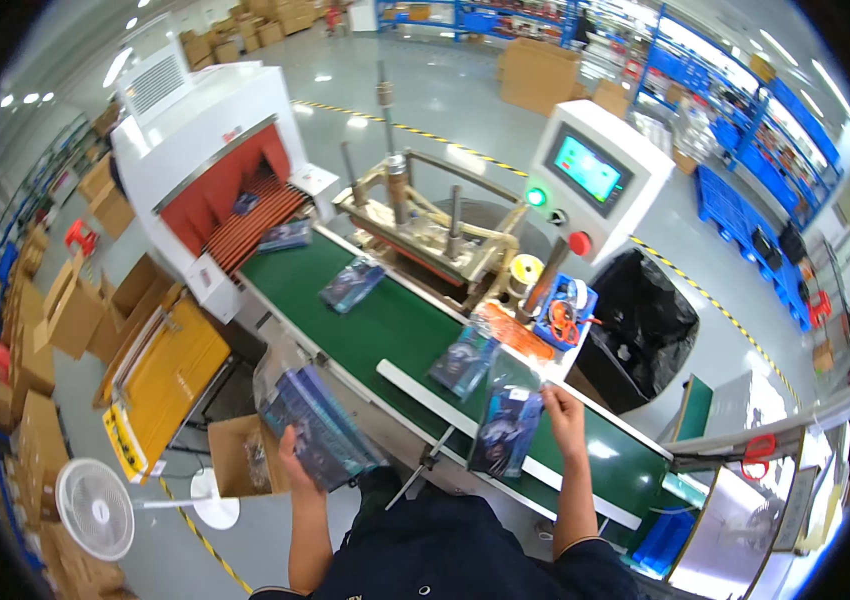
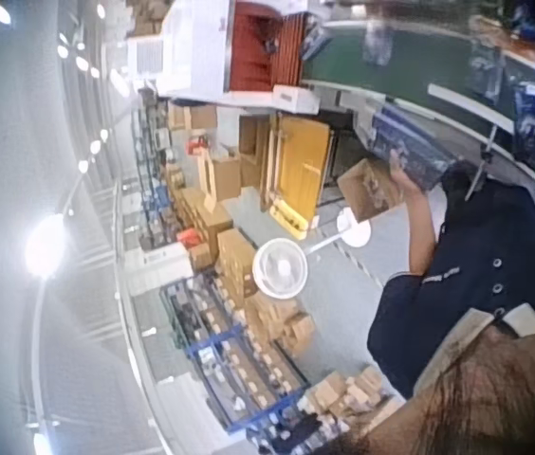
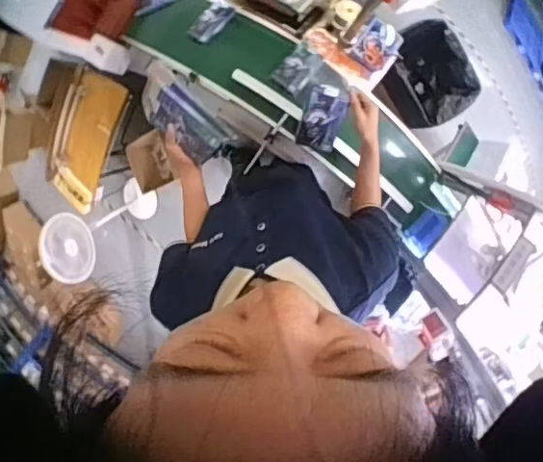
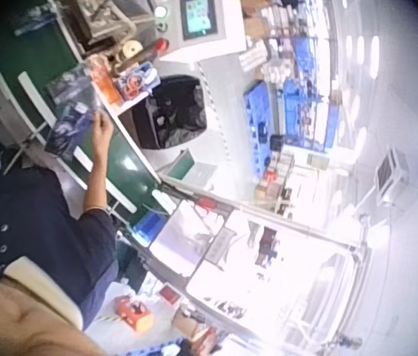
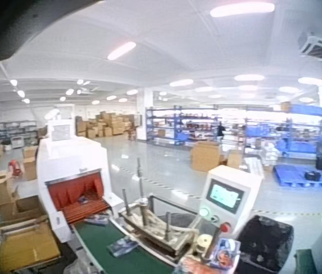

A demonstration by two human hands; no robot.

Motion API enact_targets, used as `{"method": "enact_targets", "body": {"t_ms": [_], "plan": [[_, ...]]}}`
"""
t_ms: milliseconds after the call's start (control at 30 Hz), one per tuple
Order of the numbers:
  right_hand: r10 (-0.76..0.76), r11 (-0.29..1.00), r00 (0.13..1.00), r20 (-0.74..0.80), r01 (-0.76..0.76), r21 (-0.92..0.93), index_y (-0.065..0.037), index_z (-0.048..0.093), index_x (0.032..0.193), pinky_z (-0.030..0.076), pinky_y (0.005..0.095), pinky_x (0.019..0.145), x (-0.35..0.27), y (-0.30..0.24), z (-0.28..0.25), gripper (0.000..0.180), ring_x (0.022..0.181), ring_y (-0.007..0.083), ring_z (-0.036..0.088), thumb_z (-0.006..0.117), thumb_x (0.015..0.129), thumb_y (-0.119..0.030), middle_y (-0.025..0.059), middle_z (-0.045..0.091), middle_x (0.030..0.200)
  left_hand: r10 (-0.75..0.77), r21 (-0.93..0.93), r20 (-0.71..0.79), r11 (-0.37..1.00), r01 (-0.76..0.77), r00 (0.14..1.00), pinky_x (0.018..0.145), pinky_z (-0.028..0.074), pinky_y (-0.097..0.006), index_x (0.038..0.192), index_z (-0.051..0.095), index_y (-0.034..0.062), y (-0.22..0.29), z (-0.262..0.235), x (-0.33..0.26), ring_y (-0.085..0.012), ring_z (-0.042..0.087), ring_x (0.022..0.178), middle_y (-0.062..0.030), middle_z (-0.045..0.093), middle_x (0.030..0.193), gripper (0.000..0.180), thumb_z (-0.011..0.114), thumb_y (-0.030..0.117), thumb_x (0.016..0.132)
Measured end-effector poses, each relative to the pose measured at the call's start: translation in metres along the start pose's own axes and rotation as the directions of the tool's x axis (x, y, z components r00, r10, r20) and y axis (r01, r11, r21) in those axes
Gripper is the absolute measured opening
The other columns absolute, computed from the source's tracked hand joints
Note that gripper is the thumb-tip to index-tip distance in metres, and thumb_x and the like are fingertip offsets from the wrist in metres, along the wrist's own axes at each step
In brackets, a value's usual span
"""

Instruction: The person picks up bagged items from a workstation shelf, brings them to a packaging station, and places the items onto a conveyor belt.

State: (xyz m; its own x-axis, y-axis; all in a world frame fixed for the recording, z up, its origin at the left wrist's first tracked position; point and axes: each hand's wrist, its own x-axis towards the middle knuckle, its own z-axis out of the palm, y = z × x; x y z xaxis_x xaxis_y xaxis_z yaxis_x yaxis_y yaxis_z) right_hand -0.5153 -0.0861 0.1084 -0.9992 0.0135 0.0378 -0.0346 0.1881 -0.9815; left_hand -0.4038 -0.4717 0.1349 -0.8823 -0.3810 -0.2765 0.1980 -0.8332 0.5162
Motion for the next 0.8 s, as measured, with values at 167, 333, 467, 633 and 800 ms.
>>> {"method": "enact_targets", "body": {"t_ms": [167, 333, 467, 633, 800], "plan": [[0.013, 0.983, 0.954, -0.298, -0.067, -0.169, 0.003, 0.060, 0.084, 0.037, 0.0218, 0.055, 0.008, 0.067, -0.090, 0.024, 0.062, 0.0055, 0.045, 0.053, 0.088, -0.020, -0.0040, 0.050, 0.066, -0.043, 0.072, -0.072, 0.996, 0.049, 0.996, 0.085, 0.044, -0.042, 0.114, 0.049, 0.0025, -0.011, -0.029, -0.015, -0.0299, 0.055, 0.095, -0.0122, 0.057, 0.106, 0.047, 0.058, 0.031, 0.078], [0.099, 0.938, 0.881, -0.463, -0.237, -0.251, 0.002, 0.062, 0.083, 0.041, 0.0270, 0.055, 0.022, 0.163, -0.119, 0.024, 0.058, 0.0095, 0.050, 0.056, 0.084, -0.022, 0.0045, 0.056, 0.061, -0.225, -0.040, -0.015, 0.974, 0.224, 0.974, 0.083, 0.046, -0.042, 0.109, 0.052, 0.0009, -0.034, -0.041, -0.021, -0.0296, 0.057, 0.092, -0.0129, 0.060, 0.103, 0.042, 0.060, 0.025, 0.076], [0.087, 0.841, 0.770, -0.632, -0.396, -0.368, -0.001, 0.064, 0.087, 0.044, 0.0367, 0.063, 0.042, 0.173, -0.063, 0.024, 0.066, 0.0264, 0.059, 0.055, 0.083, -0.023, 0.0168, 0.060, 0.071, -0.340, -0.106, -0.028, 0.936, 0.335, 0.940, 0.083, 0.046, -0.042, 0.104, 0.056, -0.0001, -0.045, -0.042, -0.025, -0.0289, 0.059, 0.090, -0.0140, 0.061, 0.099, 0.035, 0.059, 0.022, 0.076], [0.078, 0.697, 0.722, -0.687, -0.533, -0.480, -0.004, 0.064, 0.085, 0.044, 0.0443, 0.069, 0.057, 0.164, -0.013, 0.025, 0.080, 0.0359, 0.057, 0.054, 0.083, -0.027, 0.0179, 0.058, 0.083, -0.379, -0.008, 0.070, 0.925, 0.380, 0.923, 0.085, 0.045, -0.044, 0.107, 0.053, -0.0010, -0.044, -0.024, -0.031, -0.0307, 0.058, 0.093, -0.0148, 0.060, 0.102, 0.037, 0.058, 0.020, 0.077], [0.058, 0.793, 0.758, -0.650, -0.431, -0.432, -0.002, 0.062, 0.085, 0.044, 0.0436, 0.070, 0.073, 0.169, 0.012, 0.028, 0.081, 0.0355, 0.057, 0.053, 0.083, -0.028, 0.0192, 0.060, 0.086, -0.451, 0.028, 0.060, 0.892, 0.450, 0.890, 0.085, 0.046, -0.043, 0.108, 0.051, -0.0033, -0.038, -0.022, -0.035, -0.0299, 0.058, 0.093, -0.0153, 0.060, 0.102, 0.037, 0.056, 0.018, 0.079]]}}
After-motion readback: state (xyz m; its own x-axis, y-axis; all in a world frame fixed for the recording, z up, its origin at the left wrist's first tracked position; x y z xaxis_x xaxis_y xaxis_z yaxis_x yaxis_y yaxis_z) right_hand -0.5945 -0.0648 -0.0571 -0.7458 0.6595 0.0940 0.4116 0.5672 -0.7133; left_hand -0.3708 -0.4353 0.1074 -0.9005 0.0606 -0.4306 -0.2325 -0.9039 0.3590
